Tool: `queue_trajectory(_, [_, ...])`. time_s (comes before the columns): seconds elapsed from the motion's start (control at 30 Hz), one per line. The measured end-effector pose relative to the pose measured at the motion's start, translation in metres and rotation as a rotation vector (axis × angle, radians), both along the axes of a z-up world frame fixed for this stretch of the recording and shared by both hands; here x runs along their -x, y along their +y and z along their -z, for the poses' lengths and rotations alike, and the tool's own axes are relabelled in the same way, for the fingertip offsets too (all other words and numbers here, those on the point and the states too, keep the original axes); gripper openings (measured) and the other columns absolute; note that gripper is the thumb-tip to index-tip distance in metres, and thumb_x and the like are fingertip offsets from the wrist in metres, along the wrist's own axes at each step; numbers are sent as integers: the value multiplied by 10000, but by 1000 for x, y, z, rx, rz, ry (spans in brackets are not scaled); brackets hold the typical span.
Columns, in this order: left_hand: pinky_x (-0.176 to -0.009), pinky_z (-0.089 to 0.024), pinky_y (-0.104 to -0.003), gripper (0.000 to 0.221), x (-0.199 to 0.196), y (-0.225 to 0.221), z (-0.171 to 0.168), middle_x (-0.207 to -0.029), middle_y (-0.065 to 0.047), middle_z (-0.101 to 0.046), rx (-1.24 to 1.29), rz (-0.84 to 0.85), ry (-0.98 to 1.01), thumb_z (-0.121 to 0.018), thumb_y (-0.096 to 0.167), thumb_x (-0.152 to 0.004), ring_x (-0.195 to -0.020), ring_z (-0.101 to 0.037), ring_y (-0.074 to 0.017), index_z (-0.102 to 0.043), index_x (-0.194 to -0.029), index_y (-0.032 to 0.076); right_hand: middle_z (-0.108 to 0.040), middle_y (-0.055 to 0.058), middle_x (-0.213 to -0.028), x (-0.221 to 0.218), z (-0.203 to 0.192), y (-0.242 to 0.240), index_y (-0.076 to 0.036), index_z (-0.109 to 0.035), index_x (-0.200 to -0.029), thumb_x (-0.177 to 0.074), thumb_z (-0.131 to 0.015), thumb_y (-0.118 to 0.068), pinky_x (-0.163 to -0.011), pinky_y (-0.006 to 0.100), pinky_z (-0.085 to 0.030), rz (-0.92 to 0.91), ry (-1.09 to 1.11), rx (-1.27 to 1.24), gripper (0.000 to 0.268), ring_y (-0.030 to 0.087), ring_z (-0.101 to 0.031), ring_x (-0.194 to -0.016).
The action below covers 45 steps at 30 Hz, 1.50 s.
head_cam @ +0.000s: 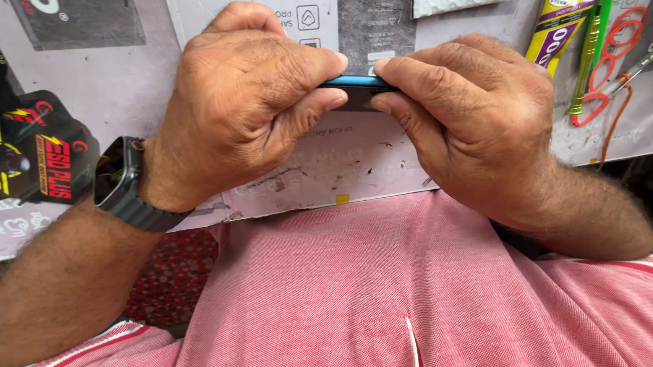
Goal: The person handles a blue smartphone, inspecting its edges and back. They then use a thin red string to wrap around the phone multiple times, creating a crisscross pattern to secure the device. The person adjusts the string tension and placement throughout the process.
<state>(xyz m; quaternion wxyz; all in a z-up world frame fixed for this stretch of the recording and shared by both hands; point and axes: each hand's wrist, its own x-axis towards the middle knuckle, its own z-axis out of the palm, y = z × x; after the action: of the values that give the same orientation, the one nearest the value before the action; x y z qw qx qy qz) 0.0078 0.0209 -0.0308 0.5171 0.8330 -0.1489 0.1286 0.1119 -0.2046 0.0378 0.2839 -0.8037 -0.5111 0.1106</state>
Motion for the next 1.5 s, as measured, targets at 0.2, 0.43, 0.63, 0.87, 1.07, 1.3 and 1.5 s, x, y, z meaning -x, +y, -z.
queue_trajectory(0.2, [-927,-502,-386,170,1,0,1,-967,-67,-710,-48,19,-68,-769,133,-1053,-864,-674,-227,-673,-1140,23,-699,127,-996,6,4,-3,14,-663,-1109,-988,-842,-40,-740,370,-525,23,4,-34,223,270,-673,-848])
queue_trajectory(0.43, [-951,-503,-385,170,1,-2,8,-952,-57,-709,-28,43,-132,-793,86,-1037,-900,-700,-209,-675,-1134,11,-705,132,-1005,10,10,-5,20,-659,-1093,-983,-828,-11,-770,354,-548,12,-34,-102,204,269,-693,-879])
queue_trajectory(0.63, [-962,-495,-393,176,1,-4,9,-962,-71,-706,-29,54,-161,-798,66,-1024,-905,-691,-214,-671,-1130,5,-703,136,-1019,11,11,-7,24,-666,-1078,-977,-827,-23,-778,368,-552,-2,-90,-107,196,275,-696,-872])
queue_trajectory(0.87, [-954,-476,-413,184,0,-5,3,-970,-71,-714,-87,51,-148,-795,99,-998,-902,-688,-222,-679,-1116,17,-705,124,-1014,9,10,-6,15,-663,-1095,-985,-825,-37,-756,379,-528,-19,-67,-87,202,276,-674,-869])
queue_trajectory(1.07, [-958,-459,-397,178,0,-10,3,-969,-54,-713,-122,68,-144,-789,100,-1024,-892,-688,-196,-675,-1133,17,-711,102,-1030,12,10,-4,-3,-679,-1120,-962,-815,-54,-778,408,-497,-26,-127,-89,215,264,-663,-889])
queue_trajectory(1.3, [-942,-443,-374,167,3,-12,7,-1005,-36,-723,-88,68,-216,-770,2,-1009,-907,-692,-170,-678,-1149,11,-723,69,-1039,14,9,-6,-19,-687,-1090,-987,-811,-63,-804,379,-461,-41,-179,-80,166,229,-679,-918])
queue_trajectory(1.5, [-939,-436,-367,166,2,-14,8,-1002,-36,-722,-105,53,-257,-766,-22,-993,-893,-688,-159,-687,-1136,7,-727,62,-1046,14,9,-7,-12,-688,-1090,-1006,-800,-71,-856,379,-445,-74,-212,-86,152,210,-678,-916])
